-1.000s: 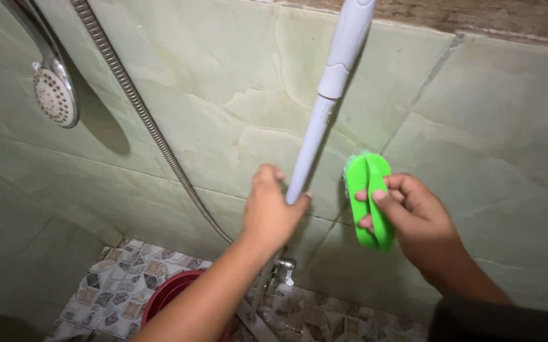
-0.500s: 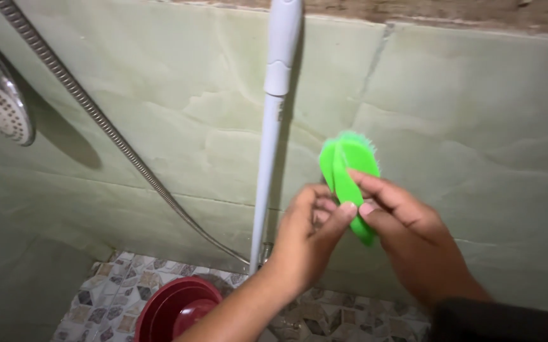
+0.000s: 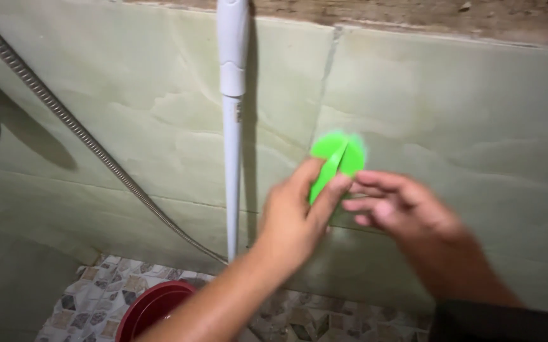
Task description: Scrubbing bathroom door and wall tiles using a brush.
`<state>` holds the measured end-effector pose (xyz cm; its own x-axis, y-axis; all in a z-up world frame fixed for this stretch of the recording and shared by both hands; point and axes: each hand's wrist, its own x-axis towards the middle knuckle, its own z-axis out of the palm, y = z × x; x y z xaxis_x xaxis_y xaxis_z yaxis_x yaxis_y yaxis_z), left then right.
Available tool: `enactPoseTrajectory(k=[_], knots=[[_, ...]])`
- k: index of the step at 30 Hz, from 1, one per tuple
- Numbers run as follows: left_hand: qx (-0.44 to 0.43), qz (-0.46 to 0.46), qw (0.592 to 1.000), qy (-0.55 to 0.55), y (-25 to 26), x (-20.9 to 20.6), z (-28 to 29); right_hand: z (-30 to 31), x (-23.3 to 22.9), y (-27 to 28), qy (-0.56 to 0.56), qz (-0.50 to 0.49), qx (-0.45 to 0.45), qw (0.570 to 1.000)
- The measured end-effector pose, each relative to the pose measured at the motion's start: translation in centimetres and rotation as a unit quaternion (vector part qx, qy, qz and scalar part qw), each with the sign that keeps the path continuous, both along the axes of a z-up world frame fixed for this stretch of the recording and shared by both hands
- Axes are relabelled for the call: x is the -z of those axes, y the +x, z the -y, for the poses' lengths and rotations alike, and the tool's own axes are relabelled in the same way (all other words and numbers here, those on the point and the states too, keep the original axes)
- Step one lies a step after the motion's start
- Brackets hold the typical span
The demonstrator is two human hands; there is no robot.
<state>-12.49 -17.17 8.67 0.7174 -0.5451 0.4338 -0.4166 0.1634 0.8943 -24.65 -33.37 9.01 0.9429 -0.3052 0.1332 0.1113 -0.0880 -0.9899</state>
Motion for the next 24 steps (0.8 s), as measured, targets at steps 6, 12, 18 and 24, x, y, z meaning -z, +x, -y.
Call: enactPoseTrajectory(k=[6, 12, 18, 24], knots=[[-0.160, 0.509, 0.838, 0.109, 4.4, -7.0, 2.2, 8.9, -0.2, -5.4, 0.087, 0.033, 0.017, 0.996], [-0.150, 0.670, 0.722, 0.091, 6.3, -8.2, 5.4, 14.0, 0.7, -9.1, 0.057, 0.015, 0.087, 0.994], [-0.011, 0.683, 0.679, 0.269, 5.8, 2.2, 7.5, 14.0, 2.1, -10.9, -0.018, -0.038, 0.129, 0.991], [-0.017, 0.665, 0.713, 0.222, 5.5, 5.0, 7.2, 15.9, 3.2, -12.3, -0.089, -0.042, 0.105, 0.990]])
